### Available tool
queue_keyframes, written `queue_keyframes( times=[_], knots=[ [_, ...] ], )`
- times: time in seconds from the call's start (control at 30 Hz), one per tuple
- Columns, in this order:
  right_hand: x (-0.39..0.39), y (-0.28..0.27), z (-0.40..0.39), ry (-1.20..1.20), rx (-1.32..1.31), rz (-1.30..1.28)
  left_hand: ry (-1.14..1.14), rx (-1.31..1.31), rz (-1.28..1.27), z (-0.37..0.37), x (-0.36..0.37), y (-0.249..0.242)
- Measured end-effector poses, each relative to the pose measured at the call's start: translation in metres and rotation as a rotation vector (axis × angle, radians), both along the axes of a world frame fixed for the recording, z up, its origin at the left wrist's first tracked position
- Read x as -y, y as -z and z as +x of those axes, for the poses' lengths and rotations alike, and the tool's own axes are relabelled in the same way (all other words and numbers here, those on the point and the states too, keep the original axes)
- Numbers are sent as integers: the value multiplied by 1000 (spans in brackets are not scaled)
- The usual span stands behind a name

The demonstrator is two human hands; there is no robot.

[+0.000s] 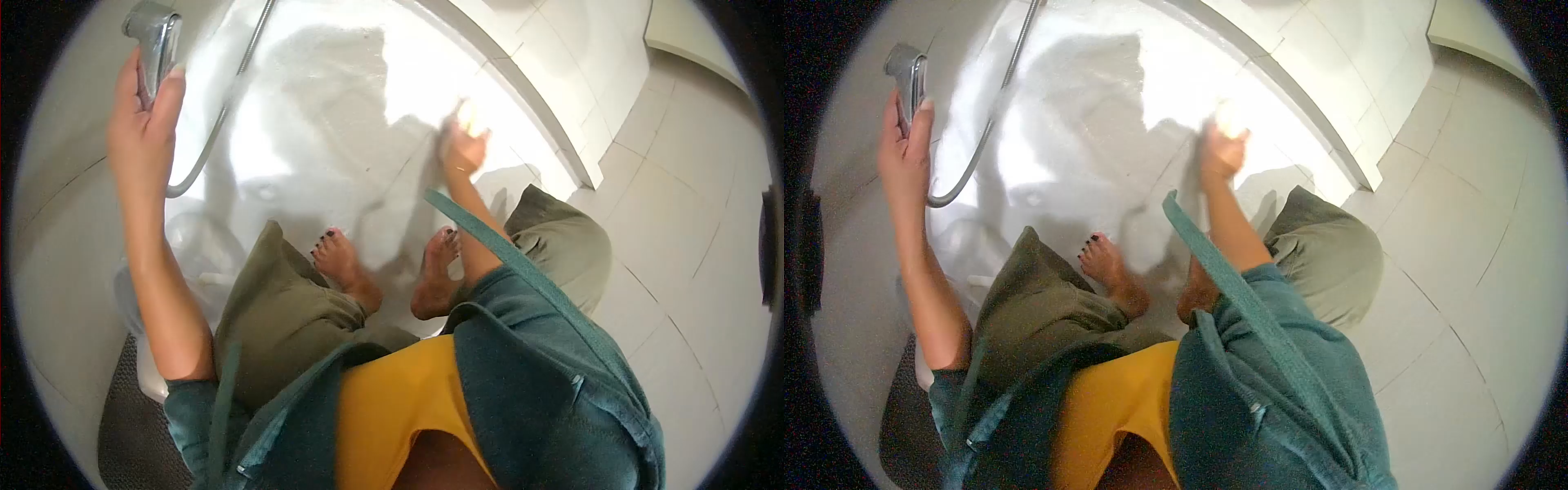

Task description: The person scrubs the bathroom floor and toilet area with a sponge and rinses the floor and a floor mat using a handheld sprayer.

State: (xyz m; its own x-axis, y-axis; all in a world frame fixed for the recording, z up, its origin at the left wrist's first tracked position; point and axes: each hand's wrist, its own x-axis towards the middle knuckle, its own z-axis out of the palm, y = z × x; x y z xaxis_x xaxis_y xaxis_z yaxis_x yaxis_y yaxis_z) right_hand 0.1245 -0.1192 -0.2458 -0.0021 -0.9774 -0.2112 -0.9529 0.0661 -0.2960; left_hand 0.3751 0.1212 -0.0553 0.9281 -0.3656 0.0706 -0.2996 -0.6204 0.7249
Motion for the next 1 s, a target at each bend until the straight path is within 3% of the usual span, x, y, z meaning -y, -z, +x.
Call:
queue_keyframes(
  times=[0.03, 0.07, 0.1, 0.13, 0.17, 0.23, 0.27, 0.37, 0.4, 0.43, 0.5, 0.57, 0.63, 0.67, 0.7, 0.77, 0.8, 0.9, 0.97, 1.0],
  knots=[
    [-16, 48, 5, -162, 197, -175, -17, -16, -13, 0, 2, 1],
    [-41, 51, 31, -357, 217, -243, -37, -39, -23, -4, 3, 3],
    [-59, 12, 73, -177, 341, 289, -32, -42, -24, -4, 6, 3],
    [-81, 19, 105, -421, 195, 225, -8, -19, -1, -3, 10, 3],
    [-95, 8, 132, -587, 273, 411, 16, 7, 23, -1, 13, 2],
    [-111, -2, 169, -792, 382, 384, 16, 7, 32, 3, 15, -1],
    [-107, -12, 172, -800, 415, 376, 13, 17, 45, 0, 14, -12],
    [-64, -7, 144, -511, 396, 69, 37, 112, -12, 1, 6, -8],
    [-34, -32, 128, -334, 545, 202, 28, 120, -10, 1, 3, -7],
    [-2, -19, 114, -215, 338, 96, 25, 34, -8, -1, 2, -6],
    [36, -15, 93, -205, 190, -83, 15, -57, -6, -6, 3, -6],
    [31, -10, 120, -327, 166, -73, -5, -90, 2, -9, 8, -7],
    [5, 3, 161, -507, 212, 218, 10, -56, -24, -7, 11, -4],
    [-28, 0, 176, -716, 183, 104, 26, -17, -55, -4, 12, -5],
    [-57, 18, 177, -1008, 205, 230, 20, -3, -54, -1, 14, -8],
    [-108, 7, 162, -1384, 109, 151, -11, -45, 53, 2, 15, -10],
    [-102, 8, 162, -1380, 114, 154, -7, -43, 59, 4, 12, -9],
    [-24, 9, 173, -1073, 209, 108, -7, 73, 37, 5, 2, 0],
    [31, -9, 191, -713, 313, 412, -12, 88, 40, -2, 0, 1],
    [25, -9, 195, -722, 319, 413, -20, 95, 43, 0, 3, -2]
  ],
)
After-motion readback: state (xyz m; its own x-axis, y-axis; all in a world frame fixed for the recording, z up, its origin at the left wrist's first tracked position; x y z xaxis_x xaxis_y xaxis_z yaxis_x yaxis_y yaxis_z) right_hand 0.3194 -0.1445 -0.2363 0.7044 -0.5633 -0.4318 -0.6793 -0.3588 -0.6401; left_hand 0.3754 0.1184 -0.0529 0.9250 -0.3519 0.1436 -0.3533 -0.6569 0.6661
